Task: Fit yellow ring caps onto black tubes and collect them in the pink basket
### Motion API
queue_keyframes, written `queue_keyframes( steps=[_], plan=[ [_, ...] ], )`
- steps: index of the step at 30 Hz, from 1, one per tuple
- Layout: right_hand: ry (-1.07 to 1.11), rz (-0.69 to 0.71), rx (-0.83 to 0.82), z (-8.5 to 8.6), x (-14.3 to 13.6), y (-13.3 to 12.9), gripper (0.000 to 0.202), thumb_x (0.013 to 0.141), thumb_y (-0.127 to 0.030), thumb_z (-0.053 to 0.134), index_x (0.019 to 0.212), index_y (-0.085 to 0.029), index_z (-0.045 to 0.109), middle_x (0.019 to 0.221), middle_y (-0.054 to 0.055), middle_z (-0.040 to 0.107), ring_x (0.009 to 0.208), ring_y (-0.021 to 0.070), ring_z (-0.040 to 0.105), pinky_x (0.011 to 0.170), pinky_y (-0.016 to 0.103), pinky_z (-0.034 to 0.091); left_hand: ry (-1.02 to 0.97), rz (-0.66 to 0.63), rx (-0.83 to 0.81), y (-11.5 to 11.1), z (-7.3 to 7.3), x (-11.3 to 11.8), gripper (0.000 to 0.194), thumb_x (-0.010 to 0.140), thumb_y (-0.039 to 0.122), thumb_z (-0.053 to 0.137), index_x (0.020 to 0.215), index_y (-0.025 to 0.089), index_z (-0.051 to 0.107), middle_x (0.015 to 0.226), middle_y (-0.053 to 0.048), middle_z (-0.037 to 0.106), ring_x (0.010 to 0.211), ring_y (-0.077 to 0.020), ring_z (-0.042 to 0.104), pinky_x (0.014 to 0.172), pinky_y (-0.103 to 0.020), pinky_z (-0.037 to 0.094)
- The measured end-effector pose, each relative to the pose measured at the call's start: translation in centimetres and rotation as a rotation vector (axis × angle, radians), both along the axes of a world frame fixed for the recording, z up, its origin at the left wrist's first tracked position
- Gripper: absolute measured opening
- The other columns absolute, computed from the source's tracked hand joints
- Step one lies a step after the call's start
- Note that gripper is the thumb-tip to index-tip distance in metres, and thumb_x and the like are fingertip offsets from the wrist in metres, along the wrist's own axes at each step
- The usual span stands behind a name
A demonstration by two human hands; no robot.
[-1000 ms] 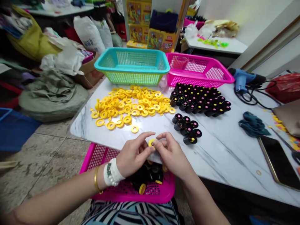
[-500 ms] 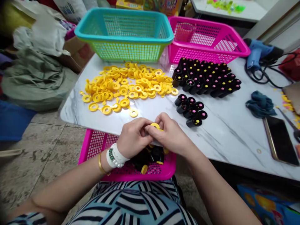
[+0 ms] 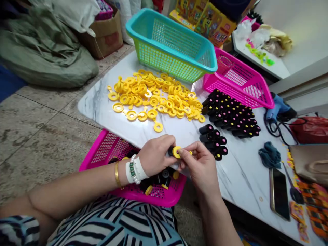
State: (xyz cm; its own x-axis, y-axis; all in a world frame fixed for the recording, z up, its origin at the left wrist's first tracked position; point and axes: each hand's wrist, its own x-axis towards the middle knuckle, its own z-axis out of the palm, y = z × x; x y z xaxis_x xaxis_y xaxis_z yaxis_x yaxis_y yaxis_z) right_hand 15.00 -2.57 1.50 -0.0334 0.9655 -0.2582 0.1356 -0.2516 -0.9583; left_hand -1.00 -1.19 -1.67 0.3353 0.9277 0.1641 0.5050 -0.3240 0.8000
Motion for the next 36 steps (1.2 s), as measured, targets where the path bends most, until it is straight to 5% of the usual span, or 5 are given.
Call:
queue_keyframes(
  steps=[19, 24, 29, 32, 36],
  plan=[
    [0.066, 0.030, -0.047, -0.5, 0.2, 0.7, 0.024, 0.077, -0.029, 0.078, 0.073, -0.021, 0.056, 0.049, -0.004, 0.062, 0.043, 0.0132, 0.060, 0.049, 0.025, 0.052, 0.029, -0.017, -0.015, -0.1, 0.2, -0.3, 0.022, 0.080, 0.030, 0.067, 0.089, 0.017, 0.052, 0.089, -0.005, 0.061, 0.079, -0.0198, 0.059, 0.067, -0.031, 0.048],
    [-0.016, -0.001, -0.039, -0.5, 0.3, 0.9, 0.027, 0.075, -0.032, 0.079, 0.072, -0.021, 0.055, 0.058, -0.003, 0.064, 0.047, 0.0103, 0.057, 0.047, 0.020, 0.046, -0.184, -0.117, 0.017, -0.1, 0.8, -1.1, 0.036, 0.083, 0.035, 0.067, 0.112, 0.014, 0.061, 0.098, -0.007, 0.065, 0.094, -0.0202, 0.061, 0.084, -0.034, 0.052],
    [0.041, 0.038, -0.081, -0.5, 0.4, 0.6, 0.025, 0.079, -0.037, 0.075, 0.078, -0.023, 0.054, 0.056, -0.004, 0.065, 0.048, 0.0145, 0.062, 0.053, 0.028, 0.053, -0.304, -0.034, 0.051, -0.2, 0.7, -1.1, 0.025, 0.093, 0.024, 0.054, 0.110, 0.017, 0.070, 0.106, -0.008, 0.066, 0.094, -0.0152, 0.063, 0.089, -0.031, 0.053],
    [0.010, 0.013, -0.102, -0.3, 0.5, 0.5, 0.026, 0.078, -0.038, 0.076, 0.080, -0.023, 0.054, 0.056, -0.004, 0.065, 0.048, 0.0152, 0.063, 0.052, 0.027, 0.054, -0.242, -0.007, -0.149, 0.7, 1.3, -1.3, 0.023, 0.090, 0.029, 0.057, 0.100, 0.019, 0.075, 0.085, -0.006, 0.066, 0.080, -0.0158, 0.064, 0.075, -0.029, 0.055],
    [0.045, 0.037, -0.152, -0.2, 0.5, 0.5, 0.025, 0.080, -0.037, 0.075, 0.081, -0.022, 0.054, 0.058, -0.002, 0.066, 0.050, 0.0154, 0.065, 0.052, 0.026, 0.054, -0.278, -0.282, -0.719, 2.7, 2.9, -1.8, 0.029, 0.093, 0.036, 0.049, 0.095, 0.017, 0.072, 0.058, 0.002, 0.057, 0.039, -0.0085, 0.050, 0.039, -0.019, 0.041]
  ],
)
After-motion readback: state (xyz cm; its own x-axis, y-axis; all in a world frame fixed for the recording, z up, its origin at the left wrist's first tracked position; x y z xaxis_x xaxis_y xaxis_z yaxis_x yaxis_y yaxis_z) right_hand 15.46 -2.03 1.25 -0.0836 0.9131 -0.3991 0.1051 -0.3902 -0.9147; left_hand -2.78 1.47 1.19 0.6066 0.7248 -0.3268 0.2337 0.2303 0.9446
